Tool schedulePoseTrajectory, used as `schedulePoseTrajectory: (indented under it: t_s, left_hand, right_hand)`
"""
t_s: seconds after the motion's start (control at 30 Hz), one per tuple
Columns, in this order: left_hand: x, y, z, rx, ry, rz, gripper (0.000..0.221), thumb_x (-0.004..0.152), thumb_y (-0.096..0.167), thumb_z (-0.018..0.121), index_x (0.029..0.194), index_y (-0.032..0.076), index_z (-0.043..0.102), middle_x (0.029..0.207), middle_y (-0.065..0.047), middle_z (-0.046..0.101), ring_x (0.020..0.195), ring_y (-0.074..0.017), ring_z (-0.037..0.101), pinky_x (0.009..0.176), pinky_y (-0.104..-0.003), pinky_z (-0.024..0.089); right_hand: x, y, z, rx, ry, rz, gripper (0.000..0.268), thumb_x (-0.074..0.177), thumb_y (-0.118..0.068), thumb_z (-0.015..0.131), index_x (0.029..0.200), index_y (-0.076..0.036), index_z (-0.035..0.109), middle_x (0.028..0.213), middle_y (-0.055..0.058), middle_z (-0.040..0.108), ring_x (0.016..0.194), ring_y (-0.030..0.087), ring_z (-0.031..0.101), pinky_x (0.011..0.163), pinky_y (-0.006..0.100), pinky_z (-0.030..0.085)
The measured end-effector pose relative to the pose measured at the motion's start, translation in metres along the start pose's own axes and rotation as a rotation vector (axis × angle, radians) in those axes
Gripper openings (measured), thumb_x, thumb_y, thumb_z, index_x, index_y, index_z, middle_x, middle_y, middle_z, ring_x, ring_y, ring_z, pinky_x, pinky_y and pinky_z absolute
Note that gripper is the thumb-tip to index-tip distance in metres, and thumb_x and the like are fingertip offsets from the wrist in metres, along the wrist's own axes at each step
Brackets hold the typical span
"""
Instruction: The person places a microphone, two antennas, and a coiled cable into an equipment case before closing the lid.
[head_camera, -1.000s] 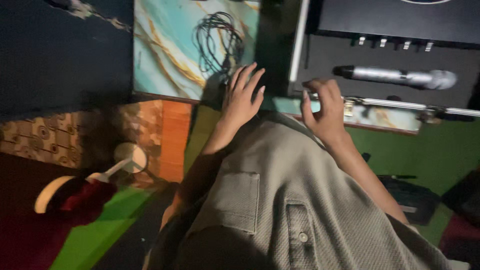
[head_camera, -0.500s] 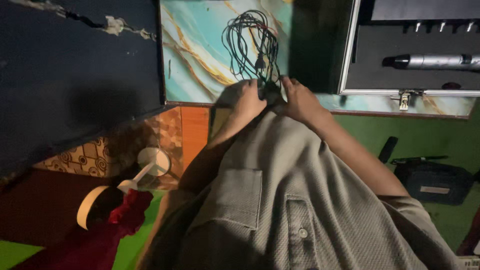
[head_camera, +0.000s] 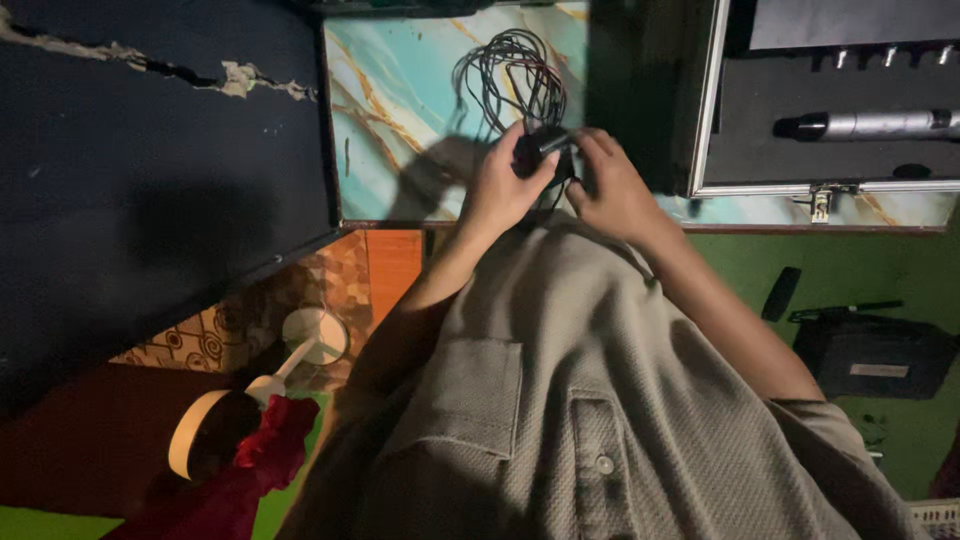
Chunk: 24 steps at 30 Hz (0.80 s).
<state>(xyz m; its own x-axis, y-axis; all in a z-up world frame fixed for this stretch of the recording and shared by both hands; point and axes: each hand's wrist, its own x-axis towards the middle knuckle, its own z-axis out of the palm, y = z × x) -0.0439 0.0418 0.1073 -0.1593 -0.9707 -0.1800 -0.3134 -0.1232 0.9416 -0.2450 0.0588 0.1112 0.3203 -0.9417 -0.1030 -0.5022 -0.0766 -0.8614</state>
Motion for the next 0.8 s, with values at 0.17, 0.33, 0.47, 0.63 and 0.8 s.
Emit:
schedulePoseTrajectory:
  t_s: [0.17, 0.33, 0.47, 0.63, 0.8]
  left_hand:
    - [0.007, 0.029, 0.002, -0.101, -0.023, 0.04, 0.048, 0.099, 0.026, 0.071, 0.134, -0.004, 0.057, 0.108, -0.016, 0.075, 0.087, -0.0122, 0.067, 0.074, -0.029, 0.056]
    - [0.008, 0.04, 0.007, -0.256, -0.072, 0.14, 0.035, 0.109, 0.023, 0.065, 0.135, 0.001, 0.058, 0.121, -0.013, 0.069, 0.098, -0.0098, 0.065, 0.083, -0.027, 0.057]
    - [0.014, 0.067, -0.006, 0.219, 0.182, 0.324, 0.036, 0.096, 0.023, 0.078, 0.126, 0.01, 0.061, 0.118, -0.011, 0.064, 0.104, -0.0217, 0.062, 0.095, -0.033, 0.053]
    - [0.023, 0.11, -0.009, 0.398, 0.335, 0.633, 0.08, 0.085, 0.034, 0.088, 0.147, 0.012, 0.042, 0.147, -0.021, 0.042, 0.14, -0.0403, 0.041, 0.119, -0.047, 0.035]
    - [0.037, 0.104, 0.001, 0.344, 0.075, 0.439, 0.081, 0.089, 0.037, 0.087, 0.154, 0.015, 0.043, 0.139, -0.013, 0.063, 0.129, -0.0328, 0.062, 0.114, -0.045, 0.047]
  right_hand:
    - [-0.001, -0.031, -0.025, 0.174, 0.101, -0.012, 0.069, 0.094, -0.016, 0.074, 0.151, 0.003, 0.04, 0.135, 0.024, 0.061, 0.124, 0.028, 0.061, 0.106, 0.036, 0.047]
    - [-0.007, -0.049, -0.045, 0.253, 0.225, 0.004, 0.06, 0.1, -0.017, 0.073, 0.149, 0.0, 0.043, 0.132, 0.016, 0.061, 0.121, 0.02, 0.058, 0.106, 0.031, 0.047]
    - [-0.023, -0.053, -0.069, 0.43, 0.253, -0.03, 0.06, 0.101, -0.018, 0.069, 0.152, -0.001, 0.044, 0.137, 0.01, 0.057, 0.125, 0.017, 0.054, 0.111, 0.031, 0.045]
    - [-0.036, -0.059, -0.109, 0.508, 0.261, -0.123, 0.065, 0.098, -0.032, 0.069, 0.149, 0.0, 0.046, 0.13, 0.007, 0.056, 0.113, 0.014, 0.054, 0.106, 0.029, 0.048]
    - [-0.043, -0.072, -0.142, 0.592, 0.263, -0.222, 0.066, 0.103, -0.037, 0.07, 0.151, 0.001, 0.045, 0.129, 0.008, 0.055, 0.115, 0.014, 0.056, 0.103, 0.028, 0.048]
